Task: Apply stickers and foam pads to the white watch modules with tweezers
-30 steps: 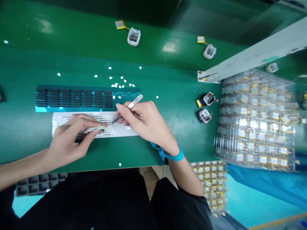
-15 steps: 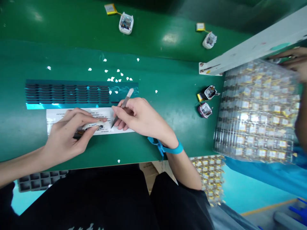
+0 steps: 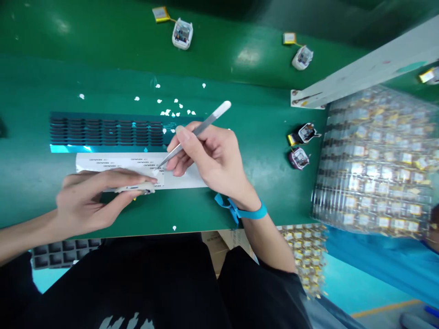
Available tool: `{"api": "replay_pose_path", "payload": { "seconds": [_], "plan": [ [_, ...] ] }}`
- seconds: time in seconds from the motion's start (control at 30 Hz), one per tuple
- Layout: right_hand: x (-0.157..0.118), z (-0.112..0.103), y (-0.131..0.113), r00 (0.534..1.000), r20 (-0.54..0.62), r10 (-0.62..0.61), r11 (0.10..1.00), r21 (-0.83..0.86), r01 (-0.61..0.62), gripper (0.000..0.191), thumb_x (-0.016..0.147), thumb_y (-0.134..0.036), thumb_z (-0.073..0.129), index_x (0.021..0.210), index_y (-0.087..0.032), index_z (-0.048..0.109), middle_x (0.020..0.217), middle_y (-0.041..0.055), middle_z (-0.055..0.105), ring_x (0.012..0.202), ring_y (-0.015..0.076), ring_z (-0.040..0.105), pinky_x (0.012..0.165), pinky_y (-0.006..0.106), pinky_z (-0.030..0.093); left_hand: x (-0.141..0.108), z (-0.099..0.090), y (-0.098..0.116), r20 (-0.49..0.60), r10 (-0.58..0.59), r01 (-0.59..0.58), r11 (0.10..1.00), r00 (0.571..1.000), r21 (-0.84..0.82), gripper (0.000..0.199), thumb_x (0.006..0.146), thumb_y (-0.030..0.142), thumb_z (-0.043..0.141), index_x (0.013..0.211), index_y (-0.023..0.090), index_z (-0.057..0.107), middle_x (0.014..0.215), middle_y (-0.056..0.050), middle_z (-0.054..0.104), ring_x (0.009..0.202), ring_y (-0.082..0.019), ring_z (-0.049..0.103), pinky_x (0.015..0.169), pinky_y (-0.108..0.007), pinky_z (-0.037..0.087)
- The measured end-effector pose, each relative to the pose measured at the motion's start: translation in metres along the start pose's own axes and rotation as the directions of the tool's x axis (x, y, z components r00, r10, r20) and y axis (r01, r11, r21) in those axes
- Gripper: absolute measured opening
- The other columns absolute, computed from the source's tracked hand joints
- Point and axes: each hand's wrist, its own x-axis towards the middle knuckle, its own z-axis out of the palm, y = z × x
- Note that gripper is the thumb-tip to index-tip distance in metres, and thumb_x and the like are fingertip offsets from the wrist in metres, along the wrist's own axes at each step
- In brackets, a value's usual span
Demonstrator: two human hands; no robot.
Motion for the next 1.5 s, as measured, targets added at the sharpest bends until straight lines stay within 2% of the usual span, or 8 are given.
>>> {"api": "replay_pose_path", "payload": {
  "seconds": [0.1,0.2,0.3,0.37,0.53,0.73,1.17,1.5],
  "plan": [
    [-0.008,0.006,-0.001,0.992,-0.072,-0.103,0.989,0.102,0.11,0.03,0.101,-0.047,0.066,0.086,-0.022,0.073,0.069,-0.0004,0.075,0.052,0.0101,0.068,0.048,0.021,0.056,0.004,-0.007,0.01,0.035,-0.13,0.134,0.975,0.991,-0.176,0.017,0.094,0.013,0.073,0.104,0.026,0.075,0.084,0.002,0.082,0.061,-0.013,0.074,0.059,-0.023,0.06],
    [-0.014,0.014,-0.001,0.994,-0.073,-0.079,0.992,0.092,0.085,0.031,0.102,-0.049,0.064,0.086,-0.023,0.071,0.067,-0.0009,0.074,0.05,0.0113,0.068,0.045,0.023,0.057,0.009,-0.009,0.013,0.171,-0.302,0.343,0.879,0.938,-0.332,0.012,0.09,0.014,0.075,0.1,0.02,0.075,0.079,0.0,0.078,0.051,-0.011,0.067,0.05,-0.022,0.057],
    [-0.017,0.024,-0.002,1.0,0.002,-0.018,0.999,0.048,0.018,0.037,0.101,-0.056,0.062,0.084,-0.023,0.068,0.068,-0.0003,0.074,0.05,0.0126,0.07,0.047,0.024,0.059,0.012,-0.008,0.013,0.309,-0.308,0.421,0.799,0.9,-0.43,0.018,0.085,0.012,0.075,0.102,0.017,0.074,0.087,-0.003,0.078,0.064,-0.013,0.071,0.06,-0.022,0.062],
    [-0.017,0.029,-0.002,0.998,0.063,0.006,0.999,0.046,-0.009,0.039,0.101,-0.057,0.061,0.084,-0.023,0.068,0.068,0.0005,0.075,0.051,0.013,0.07,0.047,0.024,0.06,0.013,-0.007,0.012,0.348,-0.294,0.436,0.772,0.89,-0.463,0.018,0.085,0.009,0.073,0.101,0.017,0.074,0.088,-0.004,0.078,0.071,-0.014,0.072,0.066,-0.022,0.063],
    [-0.017,0.033,-0.003,0.995,0.095,0.035,0.999,0.015,-0.036,0.041,0.101,-0.058,0.06,0.084,-0.022,0.066,0.066,0.0002,0.075,0.049,0.0119,0.069,0.046,0.022,0.057,0.012,-0.007,0.013,0.412,-0.311,0.498,0.71,0.856,-0.498,0.02,0.085,0.008,0.072,0.102,0.017,0.073,0.087,-0.002,0.077,0.062,-0.012,0.07,0.06,-0.021,0.064],
    [-0.016,0.033,-0.003,0.996,0.09,0.015,1.0,0.017,-0.016,0.038,0.102,-0.054,0.06,0.083,-0.022,0.066,0.065,-0.0003,0.074,0.047,0.0114,0.068,0.046,0.022,0.056,0.013,-0.006,0.014,0.414,-0.322,0.511,0.686,0.851,-0.518,0.021,0.084,0.007,0.072,0.103,0.017,0.073,0.088,-0.002,0.077,0.063,-0.013,0.071,0.061,-0.022,0.066],
    [-0.016,0.032,-0.003,0.993,0.103,0.06,0.998,-0.005,-0.06,0.04,0.1,-0.059,0.06,0.083,-0.023,0.065,0.064,-0.0008,0.074,0.048,0.0118,0.069,0.045,0.022,0.057,0.011,-0.005,0.016,0.401,-0.332,0.51,0.683,0.854,-0.522,0.022,0.083,0.004,0.071,0.101,0.017,0.075,0.088,-0.001,0.076,0.063,-0.011,0.07,0.06,-0.02,0.066],
    [-0.016,0.033,-0.002,0.996,0.09,0.006,1.0,0.015,-0.008,0.033,0.103,-0.048,0.061,0.083,-0.023,0.066,0.064,-0.0012,0.074,0.047,0.0118,0.068,0.044,0.023,0.056,0.01,-0.005,0.016,0.385,-0.307,0.479,0.714,0.87,-0.511,0.021,0.087,0.004,0.068,0.101,0.017,0.074,0.09,-0.002,0.076,0.062,-0.011,0.07,0.06,-0.02,0.065]
  ]
}}
